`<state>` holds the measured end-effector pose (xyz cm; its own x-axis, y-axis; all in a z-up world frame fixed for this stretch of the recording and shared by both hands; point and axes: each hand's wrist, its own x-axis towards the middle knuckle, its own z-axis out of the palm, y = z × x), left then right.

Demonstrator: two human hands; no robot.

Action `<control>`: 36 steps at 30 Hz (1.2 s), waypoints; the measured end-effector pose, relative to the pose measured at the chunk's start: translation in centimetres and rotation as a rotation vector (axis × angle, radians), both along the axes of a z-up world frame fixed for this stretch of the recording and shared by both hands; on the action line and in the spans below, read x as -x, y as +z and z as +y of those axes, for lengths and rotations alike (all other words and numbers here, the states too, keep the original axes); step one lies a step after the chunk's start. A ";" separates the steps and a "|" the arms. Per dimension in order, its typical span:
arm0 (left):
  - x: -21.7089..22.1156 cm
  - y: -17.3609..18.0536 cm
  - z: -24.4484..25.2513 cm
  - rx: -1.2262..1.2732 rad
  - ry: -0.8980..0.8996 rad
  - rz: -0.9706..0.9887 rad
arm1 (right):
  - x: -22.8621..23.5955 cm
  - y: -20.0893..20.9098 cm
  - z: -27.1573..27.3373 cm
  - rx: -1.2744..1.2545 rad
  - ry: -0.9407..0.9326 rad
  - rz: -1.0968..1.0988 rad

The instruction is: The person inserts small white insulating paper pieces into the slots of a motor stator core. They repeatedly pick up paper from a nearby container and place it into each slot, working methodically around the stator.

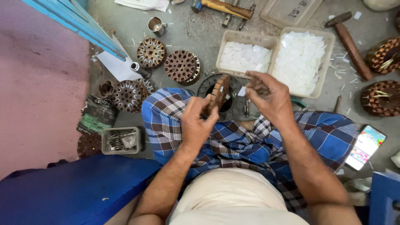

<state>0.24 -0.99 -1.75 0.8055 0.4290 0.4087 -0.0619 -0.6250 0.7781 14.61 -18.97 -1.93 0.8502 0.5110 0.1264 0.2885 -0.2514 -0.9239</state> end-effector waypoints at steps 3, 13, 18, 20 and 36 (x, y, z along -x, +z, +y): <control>0.0 0.1 -1.1 -0.131 0.059 -0.024 | 1.7 -0.2 -0.4 -0.010 -0.015 -0.039; -0.1 0.9 -1.1 -0.103 0.129 -0.030 | 4.4 0.7 -0.6 0.056 -0.007 -0.084; 0.0 1.0 0.4 0.132 -0.007 -0.017 | 4.7 1.2 0.1 0.037 0.008 -0.072; 0.5 0.9 0.8 0.172 -0.040 -0.050 | 4.9 1.3 0.3 0.024 0.007 -0.030; 0.5 -0.9 0.6 -0.054 0.101 -0.088 | 3.0 -1.6 4.2 0.214 0.030 0.015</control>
<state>-0.29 -0.42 -2.69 0.7193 0.4820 0.5003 -0.0628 -0.6721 0.7378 11.61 -14.73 -3.50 0.8352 0.5499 -0.0005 0.2850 -0.4336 -0.8548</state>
